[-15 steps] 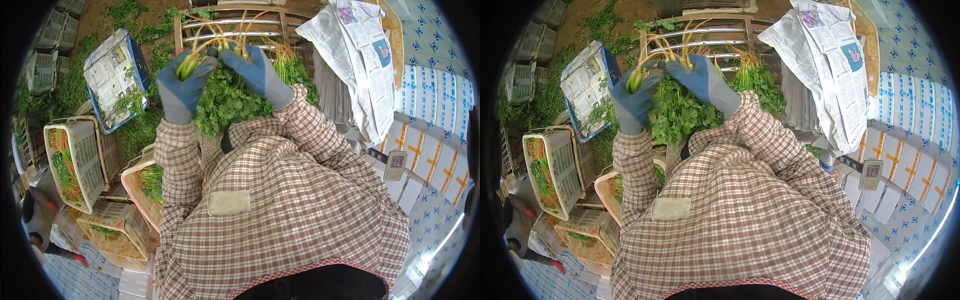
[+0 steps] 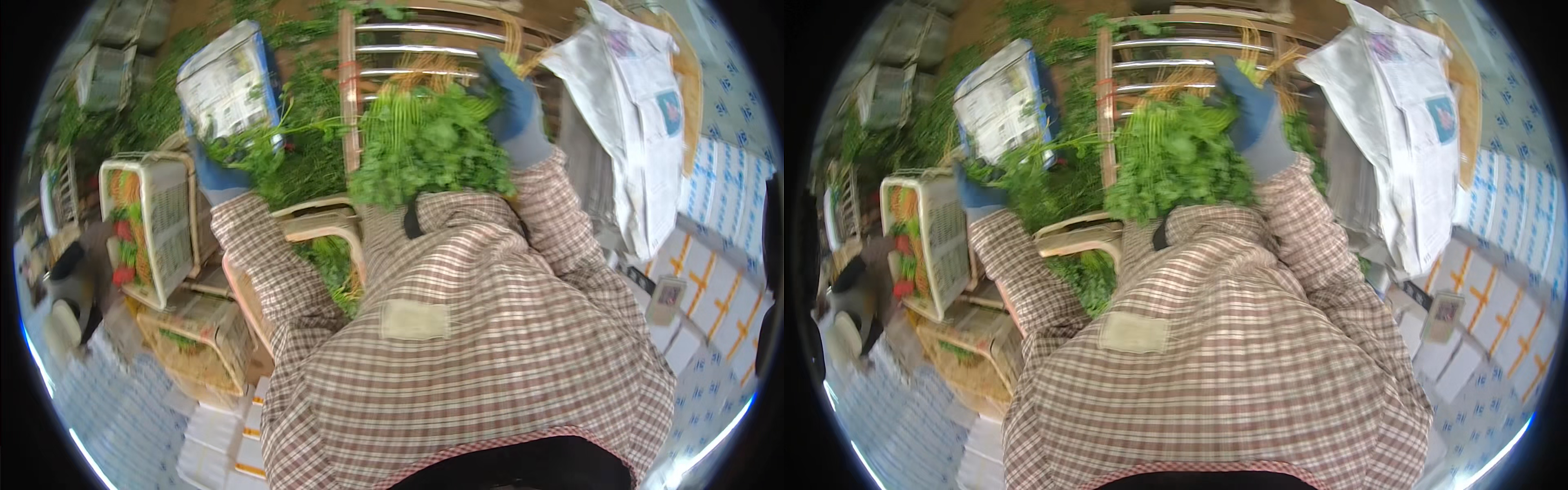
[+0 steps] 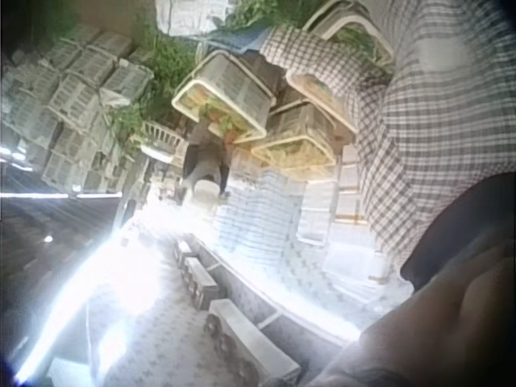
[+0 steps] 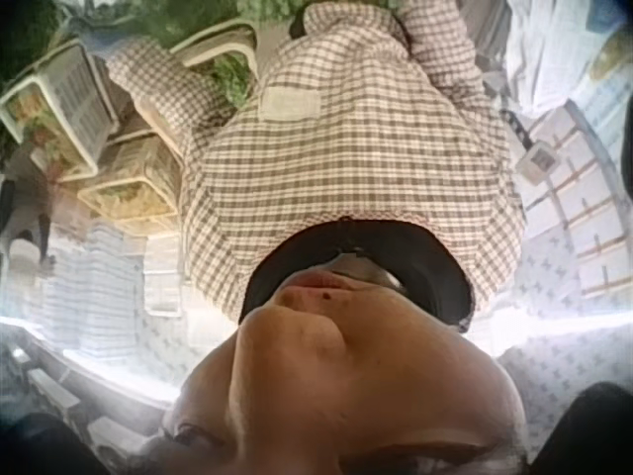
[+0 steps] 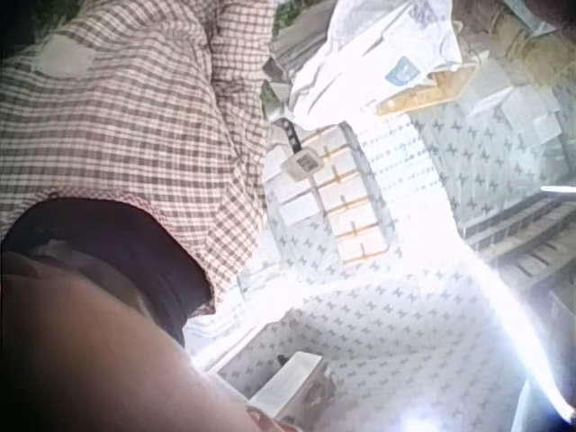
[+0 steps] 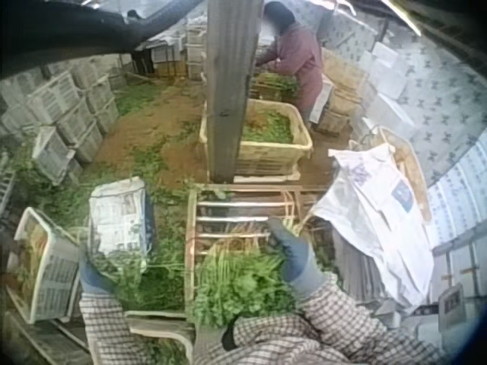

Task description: The person sorts bunches of cilantro by hand, removing yellowed leaves and roots before placing them into a crate and then into a larger lined box.

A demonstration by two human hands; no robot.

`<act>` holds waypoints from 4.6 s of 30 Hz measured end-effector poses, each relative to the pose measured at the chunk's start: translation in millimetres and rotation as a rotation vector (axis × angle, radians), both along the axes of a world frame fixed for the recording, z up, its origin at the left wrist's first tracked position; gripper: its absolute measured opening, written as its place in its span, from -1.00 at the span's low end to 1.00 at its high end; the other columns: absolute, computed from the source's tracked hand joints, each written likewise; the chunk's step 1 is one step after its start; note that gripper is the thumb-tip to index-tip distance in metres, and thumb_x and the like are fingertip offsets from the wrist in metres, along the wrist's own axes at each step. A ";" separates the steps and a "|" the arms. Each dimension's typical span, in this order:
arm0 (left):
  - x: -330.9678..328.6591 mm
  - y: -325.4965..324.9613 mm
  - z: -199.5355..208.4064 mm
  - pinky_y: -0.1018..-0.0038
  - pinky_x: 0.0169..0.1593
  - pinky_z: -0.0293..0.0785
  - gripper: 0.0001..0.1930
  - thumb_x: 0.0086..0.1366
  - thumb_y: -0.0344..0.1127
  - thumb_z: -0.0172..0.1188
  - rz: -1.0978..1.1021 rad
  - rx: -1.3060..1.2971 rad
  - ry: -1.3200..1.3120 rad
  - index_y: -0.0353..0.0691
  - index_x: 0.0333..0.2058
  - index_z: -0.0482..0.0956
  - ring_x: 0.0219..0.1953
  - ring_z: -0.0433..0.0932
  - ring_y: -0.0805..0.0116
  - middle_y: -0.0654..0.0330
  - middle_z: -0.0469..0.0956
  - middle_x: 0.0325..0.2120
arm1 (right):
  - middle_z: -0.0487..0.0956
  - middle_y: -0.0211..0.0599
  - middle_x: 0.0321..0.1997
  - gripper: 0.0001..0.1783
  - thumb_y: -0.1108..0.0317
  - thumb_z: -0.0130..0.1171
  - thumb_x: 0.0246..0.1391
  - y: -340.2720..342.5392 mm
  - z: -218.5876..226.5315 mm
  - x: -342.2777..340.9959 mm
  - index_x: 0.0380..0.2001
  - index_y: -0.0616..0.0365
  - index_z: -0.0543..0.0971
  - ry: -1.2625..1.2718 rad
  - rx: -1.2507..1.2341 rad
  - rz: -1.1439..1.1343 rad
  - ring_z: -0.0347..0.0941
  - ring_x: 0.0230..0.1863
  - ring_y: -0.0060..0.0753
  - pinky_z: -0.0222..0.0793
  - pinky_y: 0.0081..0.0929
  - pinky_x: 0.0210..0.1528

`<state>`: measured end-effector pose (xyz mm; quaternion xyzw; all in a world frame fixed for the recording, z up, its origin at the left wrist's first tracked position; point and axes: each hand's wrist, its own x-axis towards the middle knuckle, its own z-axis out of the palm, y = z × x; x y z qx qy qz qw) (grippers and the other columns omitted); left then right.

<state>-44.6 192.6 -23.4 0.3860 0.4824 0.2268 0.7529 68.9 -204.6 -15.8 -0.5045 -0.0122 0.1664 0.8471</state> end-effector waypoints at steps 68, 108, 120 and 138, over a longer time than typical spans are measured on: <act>35.2 -89.3 23.3 0.56 -0.21 0.49 -0.75 0.23 -0.44 0.23 -0.390 0.471 -0.266 -0.43 -0.14 0.58 -0.29 0.58 0.45 0.10 0.64 -0.28 | 0.60 -0.06 -0.23 -0.78 0.40 0.18 0.19 174.4 6.5 22.9 -0.21 0.36 0.48 0.118 -0.121 0.586 0.58 -0.30 -0.39 0.46 -0.47 -0.45; 88.4 -113.8 -112.8 0.42 -0.35 0.48 -0.59 0.13 -0.19 0.34 -1.006 0.765 0.225 -0.33 -0.13 0.53 -0.40 0.56 0.35 0.12 0.58 -0.38 | 0.54 -0.03 -0.02 -0.56 0.49 0.12 0.18 -88.6 -37.1 -68.1 0.07 0.40 0.25 0.114 -0.487 -0.089 0.55 -0.14 -0.43 0.49 -0.61 -0.19; 73.3 -135.9 -60.0 0.54 -0.29 0.55 -0.59 0.19 -0.41 0.30 -0.795 0.231 -0.141 -0.47 -0.02 0.49 -0.32 0.60 0.38 0.06 0.59 -0.30 | 0.39 0.30 0.16 0.18 -0.02 0.50 -0.21 71.4 -1.6 14.8 0.27 0.52 0.09 0.240 -0.844 0.300 0.45 0.13 -0.09 0.45 -0.37 0.12; 40.3 -205.0 -44.6 0.46 -0.08 0.60 -0.62 0.15 -0.49 0.28 -1.070 0.196 -0.241 -0.40 -0.04 0.52 -0.20 0.61 0.32 0.04 0.60 -0.20 | 0.62 -0.20 -0.20 -0.63 0.39 0.37 -0.02 36.3 -85.5 -35.0 -0.14 0.29 0.53 0.351 -0.075 0.141 0.55 -0.16 -0.33 0.47 -0.41 0.00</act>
